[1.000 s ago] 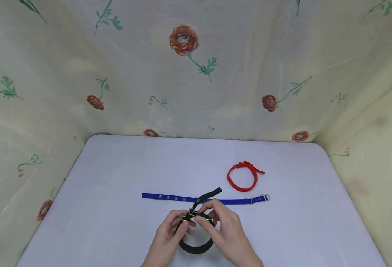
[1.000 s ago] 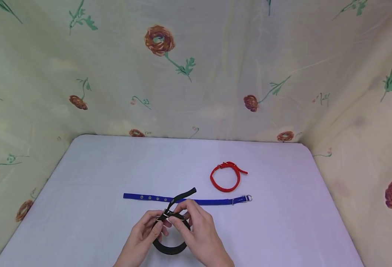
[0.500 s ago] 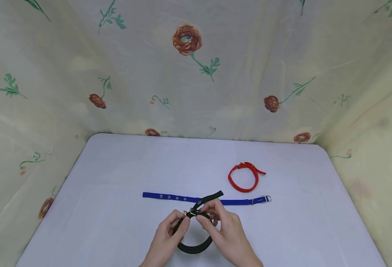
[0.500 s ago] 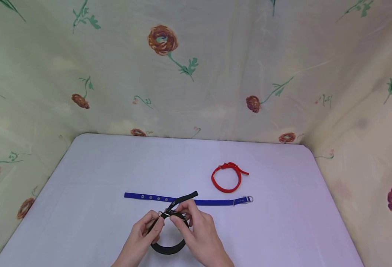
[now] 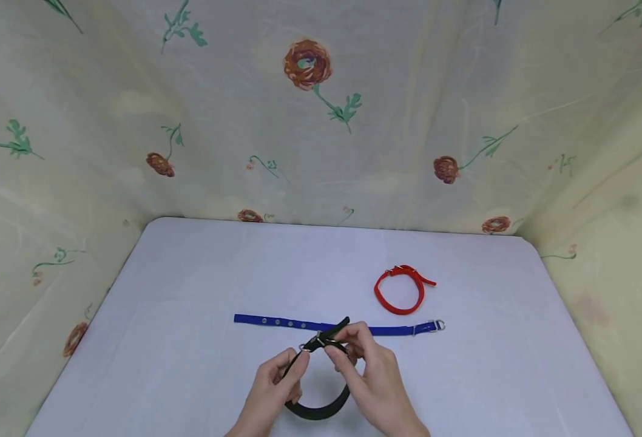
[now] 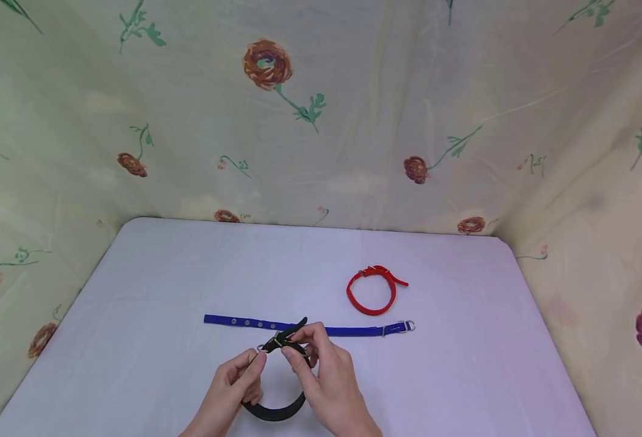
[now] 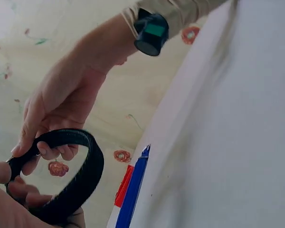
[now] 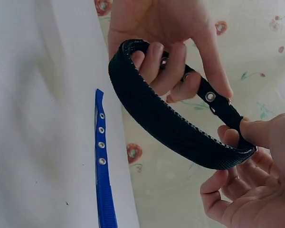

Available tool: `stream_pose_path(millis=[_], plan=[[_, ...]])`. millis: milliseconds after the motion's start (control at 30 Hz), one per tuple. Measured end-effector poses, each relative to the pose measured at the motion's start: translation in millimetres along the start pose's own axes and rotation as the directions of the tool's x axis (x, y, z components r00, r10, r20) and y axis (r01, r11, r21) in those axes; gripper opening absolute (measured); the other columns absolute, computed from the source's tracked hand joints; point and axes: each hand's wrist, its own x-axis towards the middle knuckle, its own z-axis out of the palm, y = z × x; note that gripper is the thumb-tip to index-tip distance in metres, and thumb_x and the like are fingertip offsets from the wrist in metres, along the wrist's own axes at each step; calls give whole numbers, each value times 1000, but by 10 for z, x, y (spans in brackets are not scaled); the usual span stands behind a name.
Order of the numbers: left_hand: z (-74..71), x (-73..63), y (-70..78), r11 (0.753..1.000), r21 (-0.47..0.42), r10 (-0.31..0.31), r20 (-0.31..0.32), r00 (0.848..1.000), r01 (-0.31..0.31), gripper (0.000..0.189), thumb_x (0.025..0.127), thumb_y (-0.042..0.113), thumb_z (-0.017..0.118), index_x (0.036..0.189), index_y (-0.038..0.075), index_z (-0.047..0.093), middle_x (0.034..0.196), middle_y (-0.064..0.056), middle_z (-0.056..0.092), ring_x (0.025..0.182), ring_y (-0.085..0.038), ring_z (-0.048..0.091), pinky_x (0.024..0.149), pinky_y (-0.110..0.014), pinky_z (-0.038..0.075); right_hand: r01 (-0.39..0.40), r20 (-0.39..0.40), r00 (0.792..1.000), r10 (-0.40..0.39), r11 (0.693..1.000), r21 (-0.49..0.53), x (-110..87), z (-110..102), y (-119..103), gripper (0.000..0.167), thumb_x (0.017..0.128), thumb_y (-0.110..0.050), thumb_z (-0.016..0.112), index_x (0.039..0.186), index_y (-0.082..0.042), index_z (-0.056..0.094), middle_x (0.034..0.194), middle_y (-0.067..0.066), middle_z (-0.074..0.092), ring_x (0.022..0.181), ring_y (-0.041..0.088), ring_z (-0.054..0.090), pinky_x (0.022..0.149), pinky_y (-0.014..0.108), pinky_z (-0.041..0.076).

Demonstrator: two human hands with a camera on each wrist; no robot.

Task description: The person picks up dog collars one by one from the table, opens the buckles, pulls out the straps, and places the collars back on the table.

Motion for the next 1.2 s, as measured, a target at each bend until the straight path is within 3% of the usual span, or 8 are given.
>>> stream_pose_path(millis=[100,200,367,567,767,1200], plan=[[19,-24,21,994,79,74,0,997,-73,39,107,44,67,103,5,62,75,1,56,67,-10,52,65,-24,45,51,6,999,-51,998,-30,2,-16,26,18,102,-18,75,114,-19,61,86,-15,70,69,-3,57,65,20,49],[26,-61,53,969,195,150,13,989,-150,33,108,39,66,116,7,64,89,-6,69,76,-7,60,71,-21,49,70,32,997,-69,996,-46,3,-26,39,17,103,-20,74,115,-20,61,91,-15,72,72,-3,55,66,21,49],[14,-115,96,941,267,200,61,978,-209,29,112,35,59,128,10,58,106,-15,73,84,-9,63,75,-22,50,51,68,997,-47,998,-48,1,-32,35,16,104,-23,74,115,-21,62,96,-15,74,75,-3,56,68,20,49],[41,-138,114,945,245,217,30,976,-218,30,112,35,60,126,9,59,99,-11,67,85,-9,62,77,-20,48,56,74,996,-52,997,-46,-4,-31,38,16,104,-24,73,115,-21,62,97,-15,75,76,-3,57,68,20,49],[52,-140,114,941,255,230,6,973,-224,29,111,35,62,124,10,60,108,-15,72,91,-11,64,82,-20,50,46,71,997,-43,998,-41,-4,-33,36,16,104,-24,73,114,-21,62,98,-14,76,77,-4,59,69,21,50],[54,-126,125,969,233,96,-72,993,-77,37,107,45,66,113,10,59,82,3,53,74,-10,52,67,-23,37,56,30,998,-56,998,-30,-8,-31,31,18,103,-21,74,115,-21,61,98,-13,75,75,-3,59,69,21,50]])
